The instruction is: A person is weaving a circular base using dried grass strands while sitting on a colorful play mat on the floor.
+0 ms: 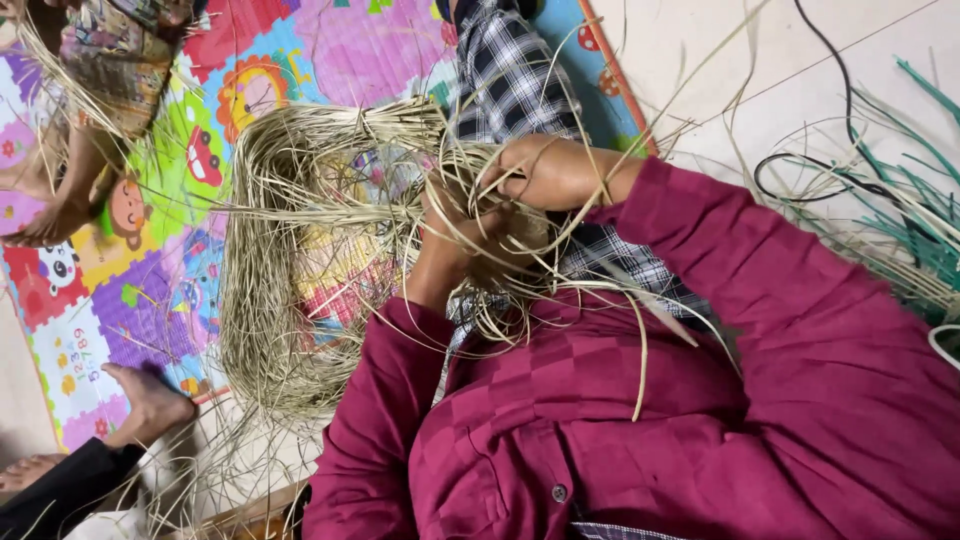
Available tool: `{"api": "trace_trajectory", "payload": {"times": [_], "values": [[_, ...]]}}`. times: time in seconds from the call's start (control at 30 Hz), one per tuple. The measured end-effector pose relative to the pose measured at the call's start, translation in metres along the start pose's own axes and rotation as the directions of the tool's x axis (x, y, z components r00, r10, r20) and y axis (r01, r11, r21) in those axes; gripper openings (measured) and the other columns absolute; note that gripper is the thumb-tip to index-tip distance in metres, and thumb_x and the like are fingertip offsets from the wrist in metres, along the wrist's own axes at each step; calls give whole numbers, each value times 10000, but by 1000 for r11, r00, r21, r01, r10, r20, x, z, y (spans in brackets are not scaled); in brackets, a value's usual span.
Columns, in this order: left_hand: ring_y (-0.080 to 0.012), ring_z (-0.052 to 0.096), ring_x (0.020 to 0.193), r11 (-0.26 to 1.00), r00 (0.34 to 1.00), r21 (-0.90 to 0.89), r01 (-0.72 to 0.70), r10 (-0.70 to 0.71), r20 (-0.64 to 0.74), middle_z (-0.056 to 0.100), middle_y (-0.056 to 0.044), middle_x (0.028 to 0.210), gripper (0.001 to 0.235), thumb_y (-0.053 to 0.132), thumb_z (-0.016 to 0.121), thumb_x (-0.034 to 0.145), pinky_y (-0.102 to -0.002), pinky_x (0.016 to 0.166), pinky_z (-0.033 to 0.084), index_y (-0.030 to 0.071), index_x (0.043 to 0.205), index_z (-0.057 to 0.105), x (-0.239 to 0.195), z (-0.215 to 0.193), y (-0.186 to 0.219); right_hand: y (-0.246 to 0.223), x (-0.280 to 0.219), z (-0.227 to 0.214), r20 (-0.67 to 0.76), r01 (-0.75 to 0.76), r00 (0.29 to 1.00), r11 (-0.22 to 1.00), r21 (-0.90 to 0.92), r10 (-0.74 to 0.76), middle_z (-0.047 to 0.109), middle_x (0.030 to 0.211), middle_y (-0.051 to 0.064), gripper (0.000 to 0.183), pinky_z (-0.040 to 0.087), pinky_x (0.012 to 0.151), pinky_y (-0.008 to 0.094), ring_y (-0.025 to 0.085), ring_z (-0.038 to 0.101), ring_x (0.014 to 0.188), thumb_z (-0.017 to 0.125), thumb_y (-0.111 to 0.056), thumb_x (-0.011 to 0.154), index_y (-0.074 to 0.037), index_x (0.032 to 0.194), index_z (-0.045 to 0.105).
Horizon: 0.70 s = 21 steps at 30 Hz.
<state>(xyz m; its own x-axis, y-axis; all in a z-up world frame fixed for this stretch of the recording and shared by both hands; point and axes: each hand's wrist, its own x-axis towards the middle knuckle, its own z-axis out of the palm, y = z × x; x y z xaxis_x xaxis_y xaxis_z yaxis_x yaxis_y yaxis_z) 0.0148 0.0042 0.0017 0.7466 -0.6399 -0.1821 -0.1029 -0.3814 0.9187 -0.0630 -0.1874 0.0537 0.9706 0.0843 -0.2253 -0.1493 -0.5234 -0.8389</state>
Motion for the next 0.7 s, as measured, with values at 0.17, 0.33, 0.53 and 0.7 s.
{"api": "trace_trajectory", "payload": {"times": [0.17, 0.33, 0.53, 0.7], "values": [[-263, 714, 718, 990, 999, -144, 14, -7, 49, 680, -202, 903, 631, 20, 837, 682, -371, 713, 627, -93, 1220, 527, -4, -5, 5, 9, 10, -5, 134, 83, 988, 994, -73, -73, 717, 928, 190, 305, 546, 833, 510, 392, 695, 877, 515, -152, 967, -42, 1193, 688], [-347, 694, 862, 994, 998, -113, -8, 16, 62, 673, -260, 980, 685, 80, 899, 659, -493, 811, 610, -98, 1196, 512, -4, 1, -16, 21, 28, -9, 194, 183, 965, 983, -1, -179, 725, 980, 248, 302, 532, 832, 550, 467, 692, 943, 663, -203, 893, 21, 1095, 692], [-320, 709, 445, 963, 957, -160, 218, -179, 227, 740, -242, 771, 455, 108, 737, 849, -382, 274, 576, -168, 1114, 490, -6, -12, 36, 47, 54, 11, 239, 270, 943, 953, -137, -232, 745, 841, 111, 170, 556, 765, 453, 346, 711, 819, 733, -290, 836, -123, 835, 756], [-412, 667, 1038, 987, 999, -160, -4, 10, 32, 649, -318, 1123, 771, 98, 890, 688, -561, 945, 564, -95, 1286, 443, -1, 3, -19, 39, 52, 3, 224, 252, 952, 949, -188, -208, 730, 853, 115, 162, 556, 773, 449, 340, 707, 834, 720, -250, 869, -95, 854, 766]]}}
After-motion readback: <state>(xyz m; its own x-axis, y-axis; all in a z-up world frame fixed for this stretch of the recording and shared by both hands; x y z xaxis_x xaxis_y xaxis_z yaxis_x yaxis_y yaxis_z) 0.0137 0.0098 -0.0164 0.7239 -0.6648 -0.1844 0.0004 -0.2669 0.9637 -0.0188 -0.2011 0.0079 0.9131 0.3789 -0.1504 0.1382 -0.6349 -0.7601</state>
